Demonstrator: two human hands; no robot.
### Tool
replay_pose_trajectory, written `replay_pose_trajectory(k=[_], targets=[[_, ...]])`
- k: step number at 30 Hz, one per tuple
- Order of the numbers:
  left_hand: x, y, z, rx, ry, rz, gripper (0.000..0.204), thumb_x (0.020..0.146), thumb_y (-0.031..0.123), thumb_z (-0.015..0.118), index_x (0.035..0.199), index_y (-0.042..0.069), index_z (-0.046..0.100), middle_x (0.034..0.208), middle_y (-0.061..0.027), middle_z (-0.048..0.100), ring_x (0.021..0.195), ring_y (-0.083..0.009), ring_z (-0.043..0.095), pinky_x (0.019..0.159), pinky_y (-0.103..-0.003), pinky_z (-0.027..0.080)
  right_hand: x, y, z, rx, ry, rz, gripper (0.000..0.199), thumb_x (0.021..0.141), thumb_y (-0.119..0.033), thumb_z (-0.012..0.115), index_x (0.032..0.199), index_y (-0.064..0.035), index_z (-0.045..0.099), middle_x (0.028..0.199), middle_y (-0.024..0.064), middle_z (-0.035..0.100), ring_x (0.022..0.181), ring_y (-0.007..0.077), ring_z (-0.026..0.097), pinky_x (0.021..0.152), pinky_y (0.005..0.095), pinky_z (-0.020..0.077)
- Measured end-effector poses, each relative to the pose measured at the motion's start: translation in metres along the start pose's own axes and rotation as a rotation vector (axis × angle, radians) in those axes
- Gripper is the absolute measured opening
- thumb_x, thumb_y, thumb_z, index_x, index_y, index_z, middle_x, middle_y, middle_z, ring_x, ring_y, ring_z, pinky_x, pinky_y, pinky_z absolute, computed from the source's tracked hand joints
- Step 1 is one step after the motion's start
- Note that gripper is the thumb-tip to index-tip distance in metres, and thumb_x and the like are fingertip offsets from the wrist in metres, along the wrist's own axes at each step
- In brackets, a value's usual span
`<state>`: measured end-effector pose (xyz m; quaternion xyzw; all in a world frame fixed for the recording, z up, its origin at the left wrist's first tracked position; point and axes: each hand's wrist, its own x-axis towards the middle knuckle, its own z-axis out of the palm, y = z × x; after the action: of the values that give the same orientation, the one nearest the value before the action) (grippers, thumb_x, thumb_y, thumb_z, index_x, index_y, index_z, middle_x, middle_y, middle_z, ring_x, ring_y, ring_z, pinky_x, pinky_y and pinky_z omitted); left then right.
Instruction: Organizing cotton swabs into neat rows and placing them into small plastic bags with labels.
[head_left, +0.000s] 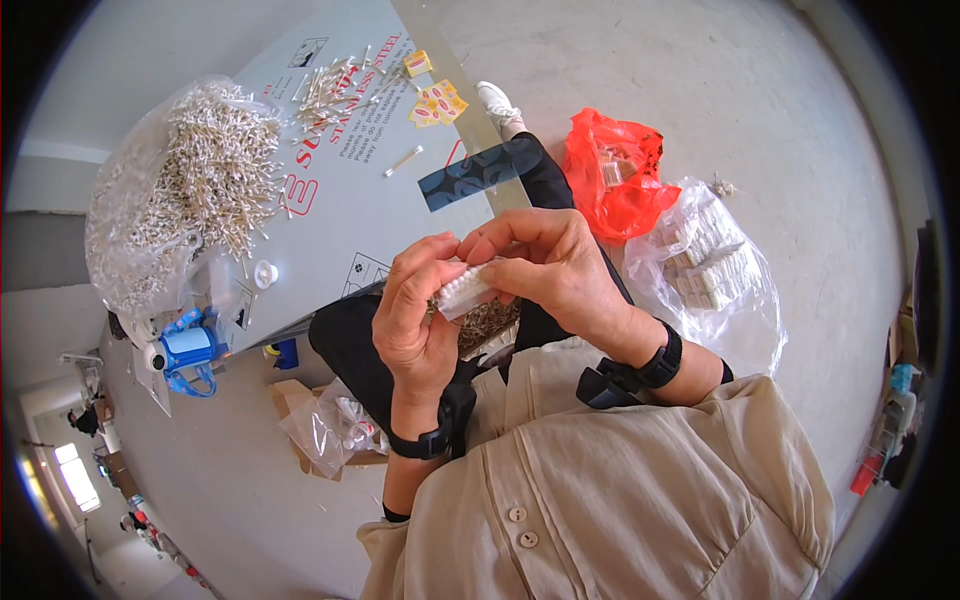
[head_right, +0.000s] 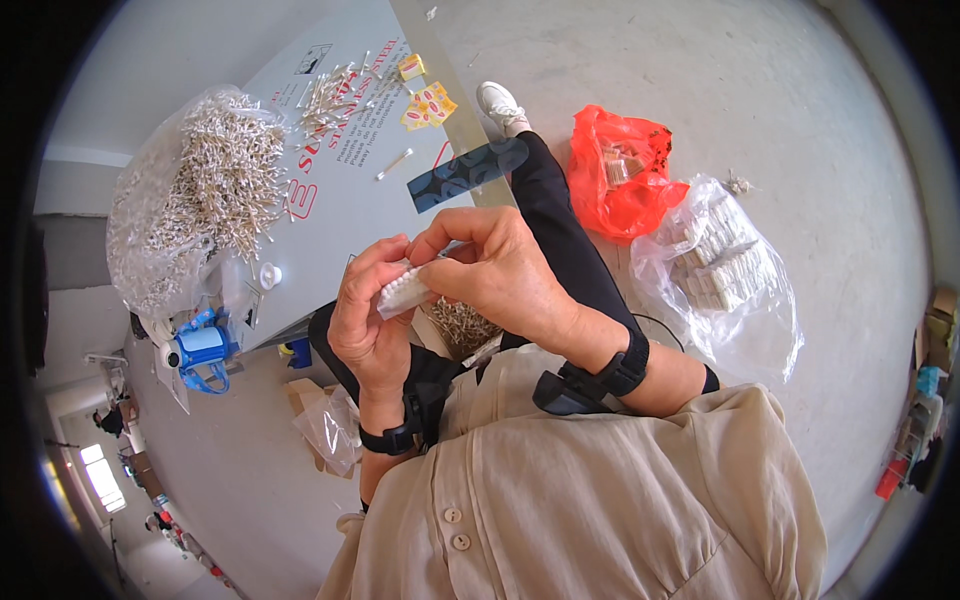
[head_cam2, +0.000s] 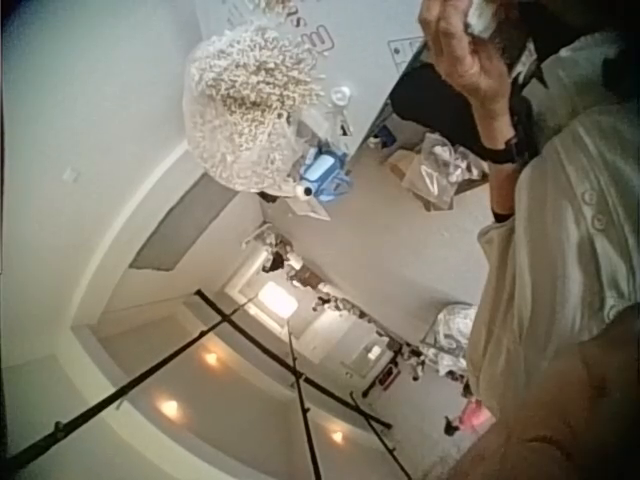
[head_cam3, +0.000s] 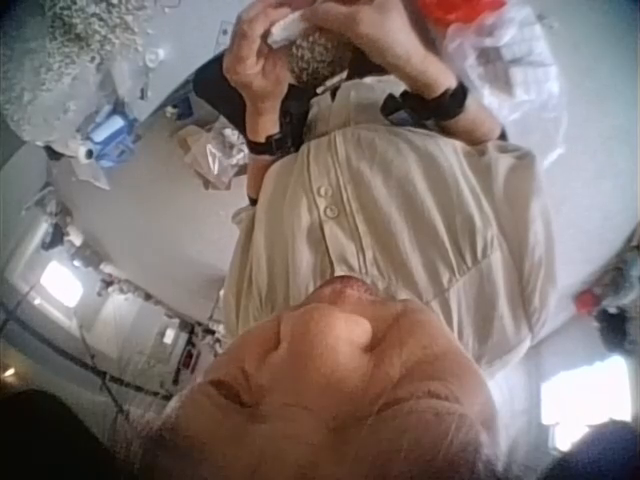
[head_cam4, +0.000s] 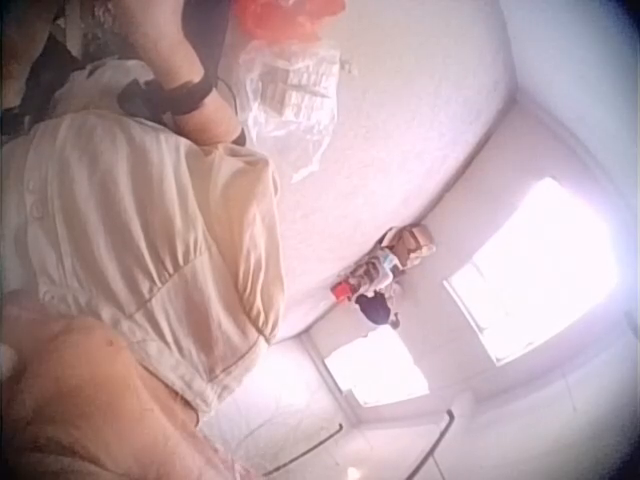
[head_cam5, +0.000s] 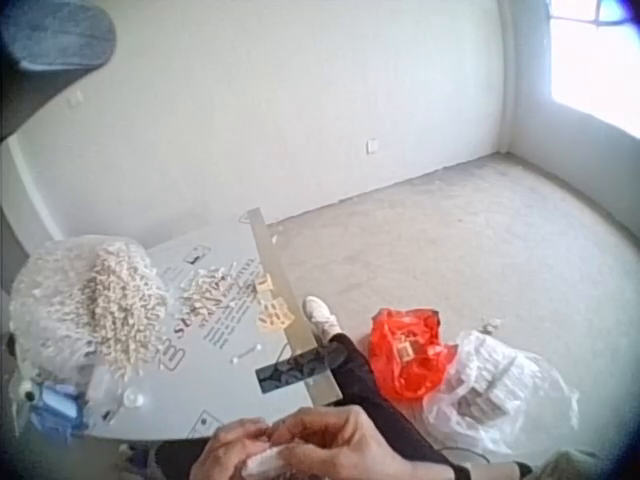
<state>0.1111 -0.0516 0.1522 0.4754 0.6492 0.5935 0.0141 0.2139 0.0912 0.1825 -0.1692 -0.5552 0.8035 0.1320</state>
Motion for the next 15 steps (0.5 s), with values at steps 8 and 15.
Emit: replay_pose_trajectory(k=[8,15], targets=[[-0.002,0.004,0.002,-0.090,0.012,-0.086,0.026,0.089,0.018,0.073,0.106,0.001,0.062,0.111,-0.0162,0.067,0.101,-0.0230,0.064,0.090,-0.034,0.050,0.003,-0.004,0.000,-0.037,-0.016,0.008,0.012,0.085,0.000,0.061,0.092,0.0047,0.070,0.094,0.0058,0.071,0.075,0.0064,0.064,0.065,0.0200,0.0517],[0.005,0.005,0.001,-0.254,0.094,-0.188,0.025,0.085,0.007,0.074,0.106,-0.001,0.062,0.109,-0.0126,0.065,0.104,-0.0212,0.063,0.091,-0.031,0.048,0.003,0.006,-0.012,0.100,-0.274,-0.131,0.024,0.087,0.004,0.066,0.111,0.0032,0.064,0.100,0.0039,0.065,0.083,0.0064,0.062,0.070,0.0201,0.0511]])
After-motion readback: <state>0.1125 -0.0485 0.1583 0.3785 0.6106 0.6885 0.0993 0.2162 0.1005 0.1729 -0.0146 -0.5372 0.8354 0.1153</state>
